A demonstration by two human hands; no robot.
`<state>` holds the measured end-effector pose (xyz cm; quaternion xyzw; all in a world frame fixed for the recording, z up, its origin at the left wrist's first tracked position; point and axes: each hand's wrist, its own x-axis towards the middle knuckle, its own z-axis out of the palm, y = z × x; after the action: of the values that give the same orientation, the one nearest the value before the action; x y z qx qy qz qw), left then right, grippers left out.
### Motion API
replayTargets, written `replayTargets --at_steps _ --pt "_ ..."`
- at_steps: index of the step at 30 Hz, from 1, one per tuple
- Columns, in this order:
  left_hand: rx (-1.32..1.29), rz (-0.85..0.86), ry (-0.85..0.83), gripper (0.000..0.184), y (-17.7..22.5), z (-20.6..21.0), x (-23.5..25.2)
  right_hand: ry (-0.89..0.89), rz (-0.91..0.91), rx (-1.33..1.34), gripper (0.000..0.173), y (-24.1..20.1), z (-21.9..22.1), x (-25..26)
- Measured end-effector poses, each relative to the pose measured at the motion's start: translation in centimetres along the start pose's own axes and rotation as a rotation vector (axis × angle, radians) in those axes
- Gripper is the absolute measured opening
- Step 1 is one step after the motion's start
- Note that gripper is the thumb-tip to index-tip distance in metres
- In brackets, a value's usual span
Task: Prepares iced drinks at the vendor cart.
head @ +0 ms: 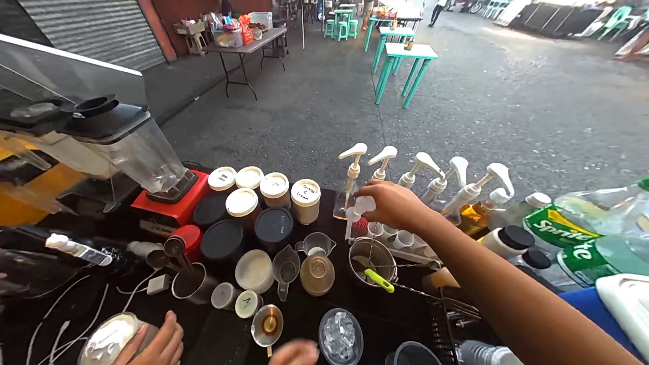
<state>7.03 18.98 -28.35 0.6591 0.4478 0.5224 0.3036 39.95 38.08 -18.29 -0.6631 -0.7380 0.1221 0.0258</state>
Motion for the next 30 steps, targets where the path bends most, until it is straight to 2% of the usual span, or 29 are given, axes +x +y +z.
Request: replayTargets --at_steps 1,2,5,6,8,10,13,16,19,23,30 --pt "-0.014 0.012 -0.063 0.041 1.8 2.6 2.2 0.04 -0.083 0.022 0.047 -0.5 -1.0 -1.0" --pt "0.005 0.004 -0.117 0.042 2.9 5.1 5.0 0.052 -0.141 0.052 0.048 -1.2 -2.1 -1.9" --pt "0.054 -0.093 -0.279 0.074 2.9 11.2 12.7 -0.069 -0.167 0.096 0.046 -4.0 -5.0 -3.3" --pt "0.029 -0.12 -0.316 0.075 2.6 12.7 14.5 -0.103 -0.158 0.094 0.043 -4.8 -5.6 -3.3" --pt "-0.043 -0.113 -0.273 0.058 1.4 14.8 16.9 -0.139 -0.124 0.095 0.041 -5.4 -6.7 -2.4" --pt "-0.081 -0.116 -0.23 0.049 0.2 15.5 18.6 -0.115 -0.069 0.198 0.047 -4.8 -8.5 -0.2" --pt "-0.055 -0.242 -0.234 0.051 -2.0 15.7 20.9 0.139 0.118 0.173 0.048 -3.6 -9.5 5.6" --pt "-0.02 -0.325 -0.234 0.055 -4.0 15.7 23.2 0.008 0.217 -0.116 0.04 -3.7 -8.3 10.1" --pt "-0.024 -0.33 -0.209 0.054 -5.4 15.6 24.1 -0.086 0.11 -0.313 0.013 -4.4 -7.5 10.7" --pt "-0.028 -0.354 -0.219 0.05 -6.4 16.2 24.5 -0.168 0.045 -0.28 0.003 -3.1 -7.5 11.0" --pt "-0.037 -0.343 -0.294 0.05 -6.7 18.8 25.1 -0.297 -0.108 -0.333 0.009 -1.1 -7.7 12.1"
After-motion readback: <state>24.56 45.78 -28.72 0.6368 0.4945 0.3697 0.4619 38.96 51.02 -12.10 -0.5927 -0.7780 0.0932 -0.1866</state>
